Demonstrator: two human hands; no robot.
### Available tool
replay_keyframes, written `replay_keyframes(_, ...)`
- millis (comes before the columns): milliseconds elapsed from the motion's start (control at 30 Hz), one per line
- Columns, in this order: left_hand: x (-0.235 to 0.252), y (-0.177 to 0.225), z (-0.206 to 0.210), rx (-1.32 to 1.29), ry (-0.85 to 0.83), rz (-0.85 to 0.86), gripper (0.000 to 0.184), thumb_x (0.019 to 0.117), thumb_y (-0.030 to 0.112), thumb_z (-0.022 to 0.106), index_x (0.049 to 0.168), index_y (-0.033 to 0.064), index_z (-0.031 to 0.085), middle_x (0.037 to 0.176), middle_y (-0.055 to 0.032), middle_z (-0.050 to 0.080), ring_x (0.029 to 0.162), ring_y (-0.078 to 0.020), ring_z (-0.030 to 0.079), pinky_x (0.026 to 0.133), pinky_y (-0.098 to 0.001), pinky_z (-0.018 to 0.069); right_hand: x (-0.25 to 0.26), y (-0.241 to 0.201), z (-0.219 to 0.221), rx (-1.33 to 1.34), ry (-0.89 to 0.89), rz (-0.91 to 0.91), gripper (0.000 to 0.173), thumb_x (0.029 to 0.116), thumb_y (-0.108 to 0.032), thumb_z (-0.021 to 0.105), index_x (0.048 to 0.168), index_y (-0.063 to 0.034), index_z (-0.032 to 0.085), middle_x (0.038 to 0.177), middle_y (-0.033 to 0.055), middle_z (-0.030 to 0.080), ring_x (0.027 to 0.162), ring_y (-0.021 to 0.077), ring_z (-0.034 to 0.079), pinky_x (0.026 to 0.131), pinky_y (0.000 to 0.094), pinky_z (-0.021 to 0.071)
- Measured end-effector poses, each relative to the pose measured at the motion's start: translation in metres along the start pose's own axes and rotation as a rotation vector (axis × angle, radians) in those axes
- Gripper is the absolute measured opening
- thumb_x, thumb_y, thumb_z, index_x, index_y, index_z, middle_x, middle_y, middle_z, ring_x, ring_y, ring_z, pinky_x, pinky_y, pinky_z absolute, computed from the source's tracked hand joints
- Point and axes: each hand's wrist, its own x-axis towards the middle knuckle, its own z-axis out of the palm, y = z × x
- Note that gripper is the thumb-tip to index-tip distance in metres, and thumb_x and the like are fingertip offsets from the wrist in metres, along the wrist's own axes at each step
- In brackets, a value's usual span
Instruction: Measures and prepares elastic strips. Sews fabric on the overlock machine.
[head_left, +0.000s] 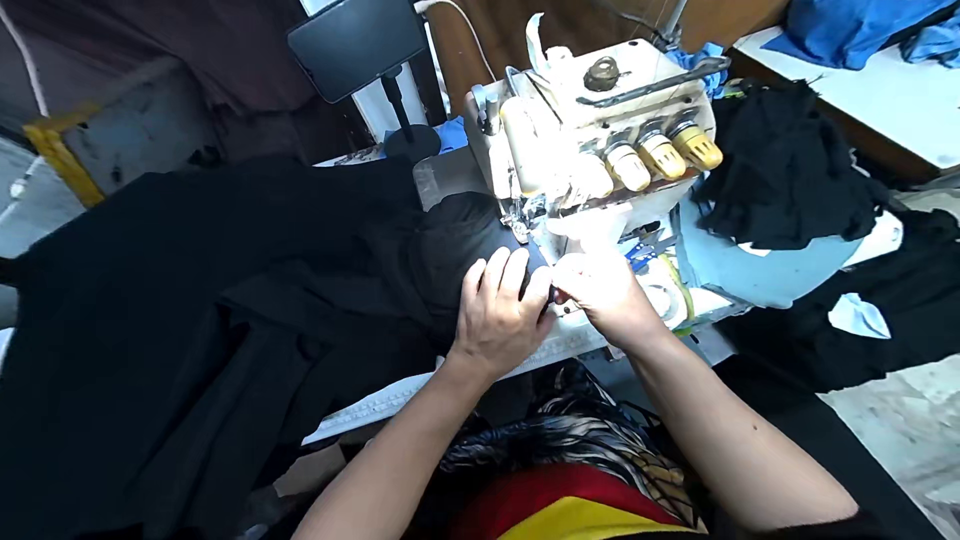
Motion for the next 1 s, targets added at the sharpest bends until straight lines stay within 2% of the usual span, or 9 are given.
replay_keyframes(67, 0.000, 0.003, 0.005, 0.008, 0.046, -0.029, 0.017, 0.0877, 0.016, 0.067, 0.102, 0.0107, 0.074, 0.114, -0.0144, 0.072, 0.113, -0.0332, 0.066, 0.099, -0.0501, 0.0454, 0.000, 0.002, -0.003, 0.011, -0.030, -0.023, 0.052, 0.0959, 0.003, 0.056, 0.146, -0.0073, 0.047, 0.064, -0.0028, 0.056, 0.055, 0.0029, 0.057, 0.056, 0.0171, 0.0505)
replay_keyframes(133, 0.004, 0.003, 0.000, -0.066, 0.044, -0.067, 0.013, 0.0869, 0.008, 0.064, 0.093, 0.0089, 0.076, 0.109, -0.0119, 0.074, 0.108, -0.0316, 0.068, 0.097, -0.0503, 0.0476, -0.002, 0.001, -0.007, 0.019, -0.043, -0.023, 0.053, 0.0939, 0.004, 0.057, 0.145, -0.0085, 0.048, 0.064, -0.0036, 0.056, 0.056, 0.0030, 0.057, 0.057, 0.0176, 0.0515)
replay_keyframes(267, 0.002, -0.001, -0.011, -0.193, 0.001, -0.043, 0.013, 0.0891, 0.007, 0.063, 0.091, 0.0073, 0.076, 0.109, -0.0106, 0.075, 0.108, -0.0313, 0.068, 0.103, -0.0543, 0.0463, -0.011, 0.004, -0.011, 0.028, -0.055, -0.060, 0.058, 0.0887, 0.007, 0.057, 0.144, -0.0084, 0.050, 0.062, -0.0066, 0.054, 0.057, 0.0021, 0.058, 0.062, 0.0180, 0.0542)
replay_keyframes(367, 0.003, -0.003, -0.014, -0.212, -0.031, -0.032, 0.015, 0.0878, 0.006, 0.061, 0.091, 0.0074, 0.076, 0.106, -0.0117, 0.075, 0.107, -0.0311, 0.069, 0.103, -0.0554, 0.0469, -0.011, 0.010, -0.013, -0.012, -0.027, -0.081, 0.053, 0.0898, 0.006, 0.055, 0.141, -0.0070, 0.053, 0.065, -0.0073, 0.052, 0.059, 0.0012, 0.057, 0.064, 0.0182, 0.0541)
replay_keyframes(533, 0.012, -0.007, -0.017, -0.220, -0.087, -0.042, 0.017, 0.0862, 0.007, 0.061, 0.091, 0.0059, 0.077, 0.104, -0.0139, 0.073, 0.103, -0.0327, 0.069, 0.098, -0.0545, 0.0492, -0.006, 0.012, -0.013, -0.208, 0.025, -0.154, 0.044, 0.0934, -0.001, 0.051, 0.137, -0.0066, 0.055, 0.067, -0.0068, 0.051, 0.057, -0.0011, 0.049, 0.055, 0.0147, 0.0429)
replay_keyframes(667, 0.022, -0.015, -0.019, -0.236, -0.153, -0.040, 0.019, 0.0829, 0.007, 0.062, 0.094, 0.0034, 0.077, 0.103, -0.0153, 0.073, 0.103, -0.0331, 0.068, 0.091, -0.0493, 0.0514, 0.004, 0.013, -0.011, -0.386, 0.072, -0.197, 0.028, 0.0974, -0.004, 0.053, 0.125, -0.0024, 0.058, 0.078, 0.0015, 0.057, 0.062, 0.0051, 0.051, 0.058, 0.0231, 0.0460)
replay_keyframes(800, 0.032, -0.026, -0.023, -0.249, -0.251, -0.062, 0.023, 0.0825, 0.007, 0.063, 0.099, 0.0027, 0.078, 0.108, -0.0150, 0.073, 0.107, -0.0347, 0.067, 0.092, -0.0510, 0.0513, 0.015, 0.014, -0.007, -0.518, 0.142, -0.325, 0.015, 0.0973, -0.004, 0.056, 0.111, 0.0010, 0.059, 0.080, 0.0088, 0.058, 0.064, 0.0138, 0.053, 0.059, 0.0317, 0.0472)
replay_keyframes(867, 0.038, -0.033, -0.025, -0.193, -0.277, -0.077, 0.021, 0.0846, 0.007, 0.064, 0.099, 0.0056, 0.079, 0.108, -0.0124, 0.073, 0.110, -0.0345, 0.065, 0.094, -0.0531, 0.0484, 0.020, 0.015, -0.005, -0.564, 0.173, -0.387, 0.012, 0.0962, -0.003, 0.058, 0.106, 0.0017, 0.061, 0.077, 0.0115, 0.060, 0.062, 0.0185, 0.056, 0.057, 0.0361, 0.0487)
replay_keyframes(1000, 0.053, -0.048, -0.027, -0.093, -0.393, -0.239, 0.022, 0.0901, 0.006, 0.063, 0.104, 0.0097, 0.080, 0.120, -0.0131, 0.072, 0.130, -0.0426, 0.056, 0.109, -0.0723, 0.0311, 0.031, 0.019, -0.001, -0.579, 0.186, -0.464, 0.007, 0.0952, -0.002, 0.057, 0.098, 0.0019, 0.061, 0.070, 0.0124, 0.059, 0.059, 0.0246, 0.059, 0.054, 0.0423, 0.0479)
